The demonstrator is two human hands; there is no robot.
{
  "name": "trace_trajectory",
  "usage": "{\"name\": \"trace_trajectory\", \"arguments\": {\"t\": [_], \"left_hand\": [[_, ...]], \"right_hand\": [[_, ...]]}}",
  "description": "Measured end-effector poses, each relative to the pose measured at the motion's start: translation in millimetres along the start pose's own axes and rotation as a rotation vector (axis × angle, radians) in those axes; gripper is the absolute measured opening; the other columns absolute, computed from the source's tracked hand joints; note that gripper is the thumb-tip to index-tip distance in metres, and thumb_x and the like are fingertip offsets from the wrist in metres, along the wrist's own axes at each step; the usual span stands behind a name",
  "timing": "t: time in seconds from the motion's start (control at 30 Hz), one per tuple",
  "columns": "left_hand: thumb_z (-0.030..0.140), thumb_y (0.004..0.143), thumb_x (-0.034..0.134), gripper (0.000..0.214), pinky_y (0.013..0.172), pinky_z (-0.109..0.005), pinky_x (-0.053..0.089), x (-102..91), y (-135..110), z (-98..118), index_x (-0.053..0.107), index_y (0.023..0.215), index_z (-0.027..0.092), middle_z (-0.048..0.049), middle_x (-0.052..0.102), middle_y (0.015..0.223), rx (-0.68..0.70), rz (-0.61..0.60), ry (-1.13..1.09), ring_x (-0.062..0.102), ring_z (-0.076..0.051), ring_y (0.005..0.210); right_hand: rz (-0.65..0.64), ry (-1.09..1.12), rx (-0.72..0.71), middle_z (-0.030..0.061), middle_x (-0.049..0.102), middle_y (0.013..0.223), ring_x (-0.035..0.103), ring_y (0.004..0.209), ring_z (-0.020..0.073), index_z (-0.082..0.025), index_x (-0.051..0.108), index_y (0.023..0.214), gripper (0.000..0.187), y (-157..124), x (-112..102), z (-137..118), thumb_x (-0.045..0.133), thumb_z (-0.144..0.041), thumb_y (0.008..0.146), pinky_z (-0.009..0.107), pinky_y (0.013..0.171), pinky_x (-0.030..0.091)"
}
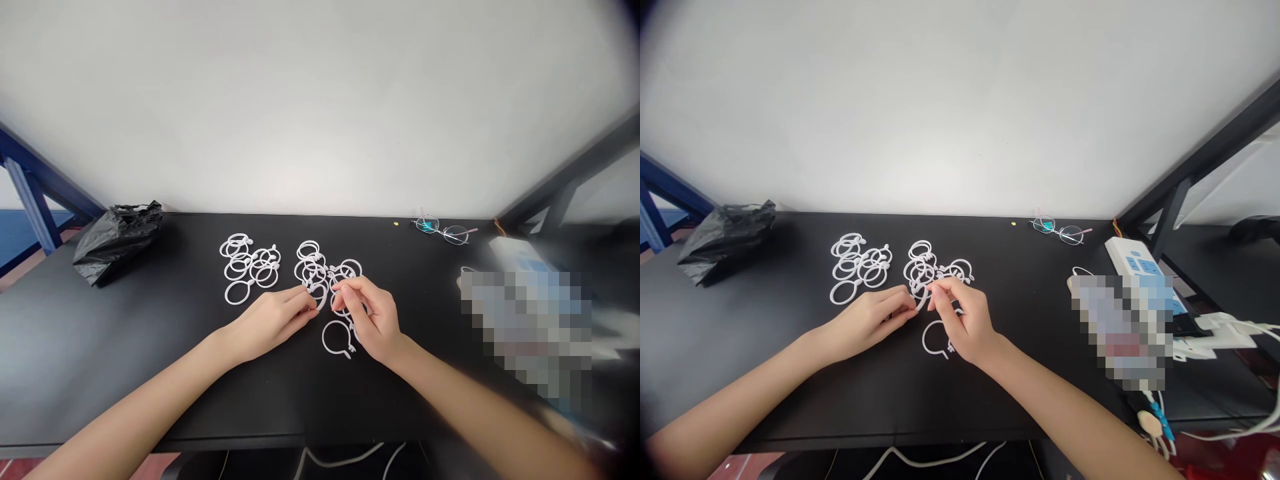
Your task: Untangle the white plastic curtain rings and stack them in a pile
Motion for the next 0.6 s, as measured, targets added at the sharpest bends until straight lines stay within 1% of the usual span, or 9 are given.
{"name": "trace_trajectory", "arguments": {"t": [0.07,0.17,0.23,0.3,0.37,0.43,0.5,0.6], "left_hand": [[0.028,0.101,0.044,0.017,0.059,-0.023,0.045,-6.4,0.2,-5.2,0.055,0.092,0.018,-0.0004,0.056,0.081,-0.092,0.052,-0.221,0.051,-0.011,0.066],[0.034,0.101,0.045,0.021,0.058,-0.023,0.051,-10.4,0.6,-14.5,0.053,0.090,0.018,0.0002,0.055,0.078,-0.227,0.113,-0.615,0.054,-0.011,0.066],[0.038,0.100,0.047,0.024,0.057,-0.023,0.054,-10.0,1.1,-17.9,0.052,0.089,0.017,0.0003,0.056,0.077,-0.276,0.126,-0.844,0.057,-0.011,0.065],[0.039,0.099,0.049,0.025,0.057,-0.024,0.057,-9.0,1.3,-19.3,0.053,0.089,0.017,-0.0009,0.058,0.078,-0.293,0.120,-1.000,0.059,-0.012,0.070],[0.038,0.099,0.051,0.024,0.058,-0.024,0.058,-7.6,0.7,-20.6,0.055,0.089,0.017,-0.0022,0.058,0.082,-0.305,0.112,-1.107,0.061,-0.014,0.077],[0.036,0.099,0.051,0.023,0.059,-0.023,0.059,-6.2,-0.4,-21.3,0.056,0.087,0.017,-0.0030,0.058,0.084,-0.311,0.107,-1.180,0.061,-0.015,0.082],[0.036,0.099,0.051,0.024,0.059,-0.023,0.059,-5.5,-1.5,-21.5,0.057,0.086,0.017,-0.0040,0.058,0.086,-0.318,0.107,-1.216,0.061,-0.015,0.084],[0.038,0.098,0.053,0.026,0.059,-0.024,0.058,-5.3,-2.3,-21.5,0.058,0.085,0.017,-0.0058,0.059,0.088,-0.331,0.105,-1.219,0.060,-0.017,0.086]], "right_hand": [[0.029,-0.003,-0.002,0.0008,0.067,0.073,0.065,0.066,0.0130,-0.020,0.063,0.095,0.016,0.4,-1.8,-1.0,0.048,-0.021,0.098,0.026,0.063,0.056],[0.056,0.005,0.005,0.0036,0.068,0.085,0.067,0.075,0.0143,-0.020,0.065,0.097,0.010,1.9,-3.0,-1.3,0.055,-0.021,0.094,0.026,0.063,0.057],[0.042,0.009,0.013,0.0047,0.069,0.092,0.067,0.076,0.0146,-0.021,0.065,0.098,0.009,3.1,-1.6,-0.9,0.063,-0.022,0.090,0.026,0.061,0.057],[0.018,0.008,0.016,0.0045,0.070,0.093,0.066,0.074,0.0145,-0.021,0.064,0.099,0.016,3.8,0.6,-0.7,0.070,-0.024,0.084,0.026,0.059,0.058],[-0.004,0.007,0.012,0.0039,0.072,0.091,0.067,0.073,0.0148,-0.022,0.064,0.099,0.023,3.8,2.8,-0.8,0.075,-0.025,0.080,0.026,0.058,0.059],[-0.030,0.008,0.003,0.0038,0.073,0.089,0.068,0.073,0.0153,-0.021,0.064,0.099,0.025,3.4,5.7,-1.1,0.077,-0.024,0.078,0.026,0.059,0.059],[-0.044,0.007,-0.006,0.0037,0.073,0.088,0.068,0.072,0.0151,-0.021,0.065,0.098,0.021,2.9,7.9,-1.3,0.075,-0.022,0.079,0.026,0.058,0.060],[-0.029,-0.006,-0.021,0.0026,0.071,0.082,0.068,0.068,0.0142,-0.020,0.067,0.095,0.012,2.9,8.5,-1.9,0.070,-0.018,0.083,0.025,0.055,0.059]]}}
Point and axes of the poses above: each hand's wrist, its own y-axis towards the middle knuckle, its own x-axis out of the palm, z = x × y, the point moved 8 cm from there along y, towards the middle knuckle
